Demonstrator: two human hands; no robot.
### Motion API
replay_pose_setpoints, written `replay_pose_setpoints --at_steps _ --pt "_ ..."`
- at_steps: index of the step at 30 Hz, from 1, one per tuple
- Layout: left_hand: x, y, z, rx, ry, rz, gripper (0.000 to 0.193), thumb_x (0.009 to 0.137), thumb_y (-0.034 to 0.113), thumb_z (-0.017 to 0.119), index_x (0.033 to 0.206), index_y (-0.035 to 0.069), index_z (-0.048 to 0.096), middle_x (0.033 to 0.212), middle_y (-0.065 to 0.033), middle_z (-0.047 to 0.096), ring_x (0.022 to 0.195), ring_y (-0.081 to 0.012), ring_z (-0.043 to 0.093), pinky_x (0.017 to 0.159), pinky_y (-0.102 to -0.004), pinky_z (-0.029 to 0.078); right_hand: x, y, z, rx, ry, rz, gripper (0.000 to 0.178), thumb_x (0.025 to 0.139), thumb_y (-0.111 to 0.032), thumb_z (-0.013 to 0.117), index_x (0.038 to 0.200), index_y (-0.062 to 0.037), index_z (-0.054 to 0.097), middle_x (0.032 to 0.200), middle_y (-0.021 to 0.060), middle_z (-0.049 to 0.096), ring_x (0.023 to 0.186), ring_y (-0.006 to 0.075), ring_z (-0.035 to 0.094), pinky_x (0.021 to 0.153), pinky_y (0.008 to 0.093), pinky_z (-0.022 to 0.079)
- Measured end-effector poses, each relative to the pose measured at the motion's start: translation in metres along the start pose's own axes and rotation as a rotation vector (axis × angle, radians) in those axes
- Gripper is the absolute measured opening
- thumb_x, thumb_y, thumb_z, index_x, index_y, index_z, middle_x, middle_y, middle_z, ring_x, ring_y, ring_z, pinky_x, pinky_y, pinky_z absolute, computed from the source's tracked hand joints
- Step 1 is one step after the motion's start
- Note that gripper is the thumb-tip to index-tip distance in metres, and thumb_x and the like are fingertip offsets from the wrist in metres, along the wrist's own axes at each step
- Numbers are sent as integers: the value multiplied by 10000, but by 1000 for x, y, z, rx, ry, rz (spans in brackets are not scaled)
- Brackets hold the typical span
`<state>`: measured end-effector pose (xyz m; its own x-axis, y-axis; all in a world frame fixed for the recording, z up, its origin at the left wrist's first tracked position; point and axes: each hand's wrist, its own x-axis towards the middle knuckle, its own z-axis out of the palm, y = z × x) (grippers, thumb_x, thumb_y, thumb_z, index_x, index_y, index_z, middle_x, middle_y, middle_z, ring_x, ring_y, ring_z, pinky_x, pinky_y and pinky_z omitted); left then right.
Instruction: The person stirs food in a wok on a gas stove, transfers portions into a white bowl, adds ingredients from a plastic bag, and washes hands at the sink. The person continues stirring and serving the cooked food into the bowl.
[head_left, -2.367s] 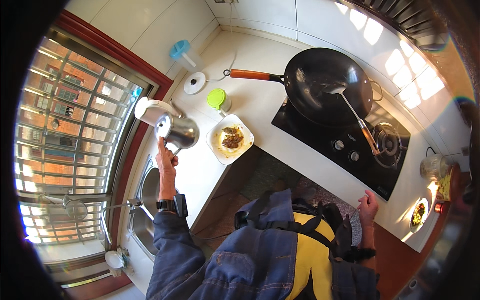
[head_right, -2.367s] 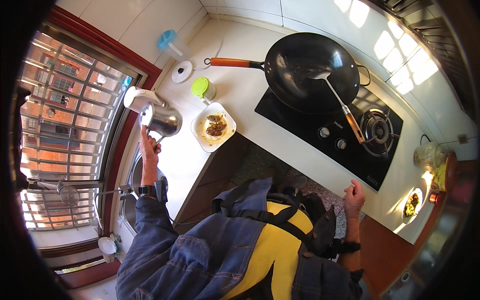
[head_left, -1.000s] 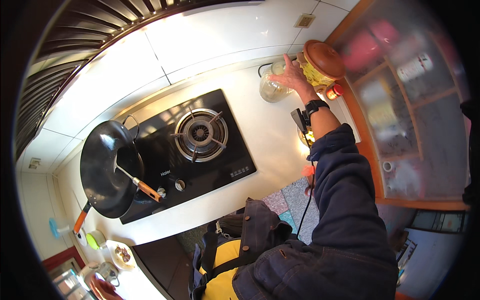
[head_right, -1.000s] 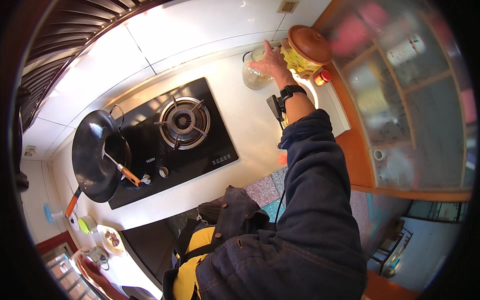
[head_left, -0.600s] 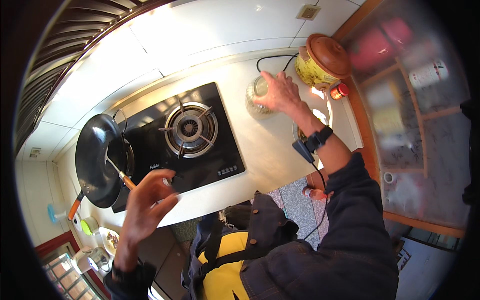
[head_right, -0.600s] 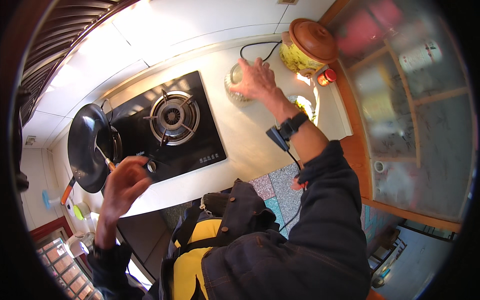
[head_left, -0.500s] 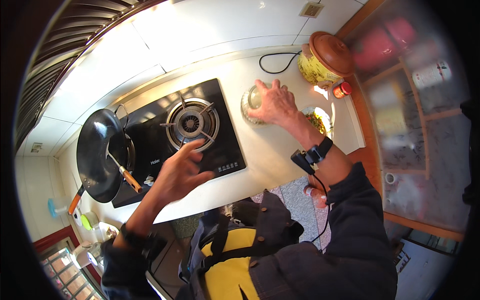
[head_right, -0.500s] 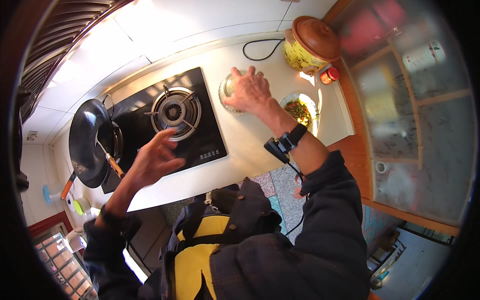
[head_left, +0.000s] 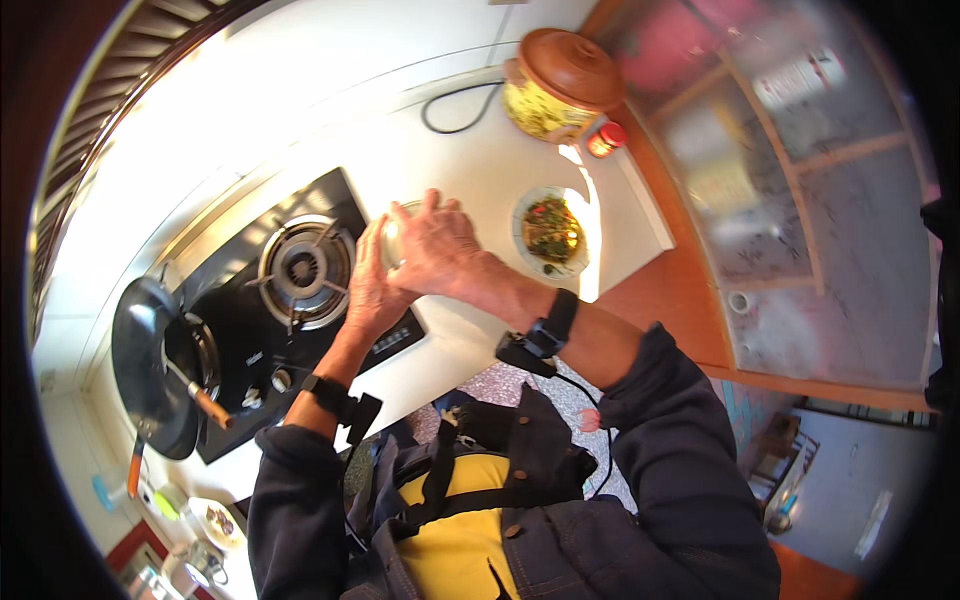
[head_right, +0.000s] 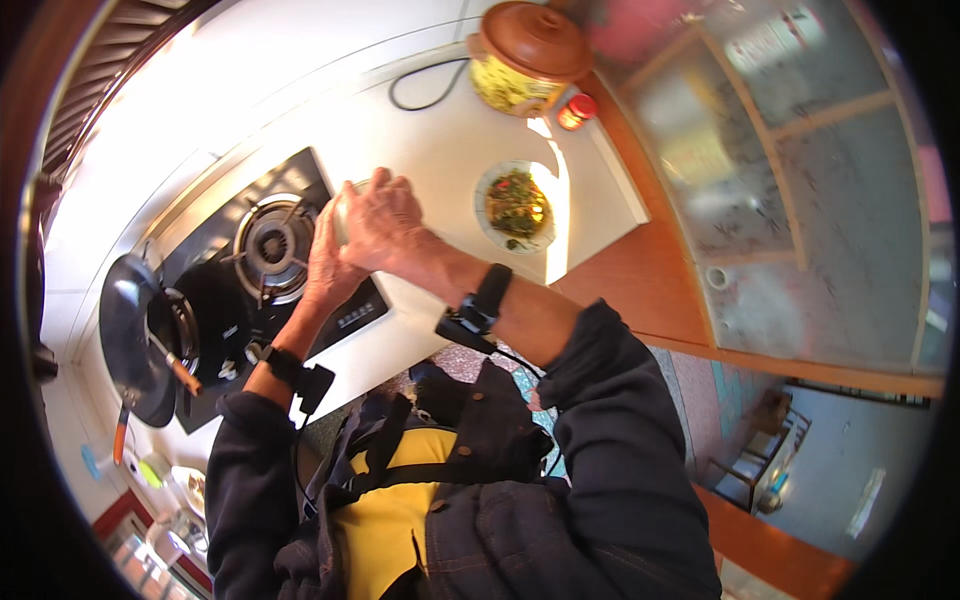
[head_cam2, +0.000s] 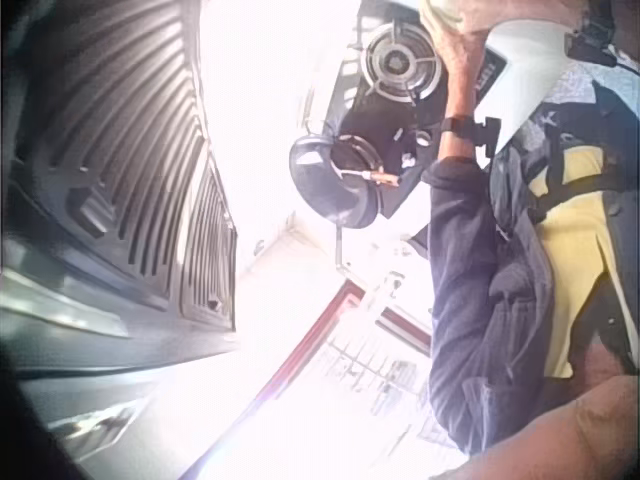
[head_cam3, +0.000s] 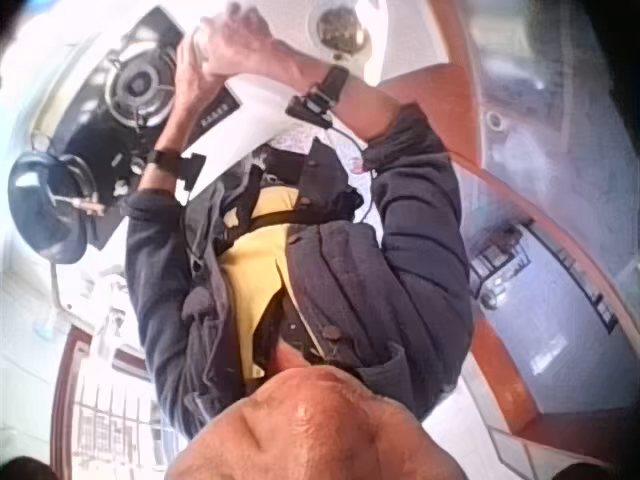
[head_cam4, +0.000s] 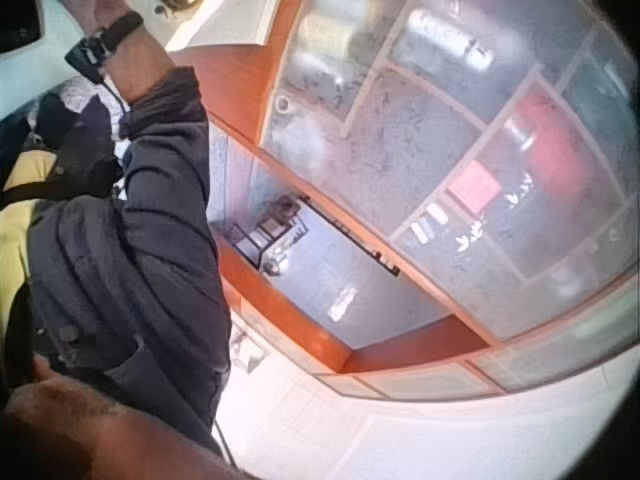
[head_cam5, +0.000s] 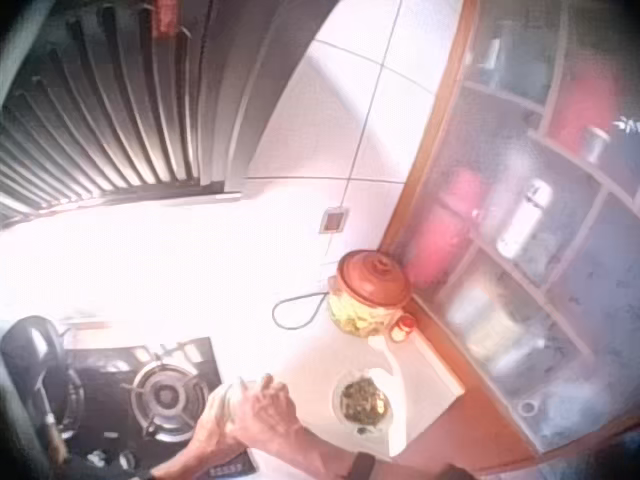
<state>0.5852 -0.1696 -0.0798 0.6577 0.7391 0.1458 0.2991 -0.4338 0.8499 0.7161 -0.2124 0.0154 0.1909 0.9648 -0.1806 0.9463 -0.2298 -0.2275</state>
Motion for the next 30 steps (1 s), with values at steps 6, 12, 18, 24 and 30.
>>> replay_pose_setpoints --at_steps 6,12,18,24,30 --pt "3 0 -1 -111 -141 -47 1161 616 381 923 1510 48 260 1478 -197 308 1371 -346 377 1134 -436 366 6 20 -14 285 -85 89 772 680 -431 732 1343 -91 534 1173 309 581 1003 426 647 884 450 545" --pt "11 -4 -13 18 -116 0 1158 605 332 929 1516 52 271 1487 -202 325 1391 -347 360 1147 -429 352 -34 121 -11 1659 -22 99 659 900 -282 600 1499 -151 360 1251 112 536 1074 289 624 778 431 578" --pt "26 -1 -19 -1 -108 -78 1256 610 481 908 1542 47 187 1524 -224 268 1413 -375 324 1144 -458 353 -106 153 72 2072 -216 486 565 918 -360 536 1424 -141 414 1262 160 556 1133 405 607 788 585 583" --pt "43 40 -51 278 -109 59 925 708 441 847 1440 78 414 1451 -211 369 1342 -395 407 1067 -482 420 -101 132 132 1789 -250 695 530 882 -368 659 1302 -68 542 1171 119 609 916 271 668 662 467 622" --pt "63 55 -37 743 -126 287 341 721 215 812 1021 77 723 1397 -156 460 1348 -354 392 1115 -489 346 -87 125 151 1641 -162 603 426 885 -342 687 1182 -39 652 992 66 665 824 167 668 640 347 605"
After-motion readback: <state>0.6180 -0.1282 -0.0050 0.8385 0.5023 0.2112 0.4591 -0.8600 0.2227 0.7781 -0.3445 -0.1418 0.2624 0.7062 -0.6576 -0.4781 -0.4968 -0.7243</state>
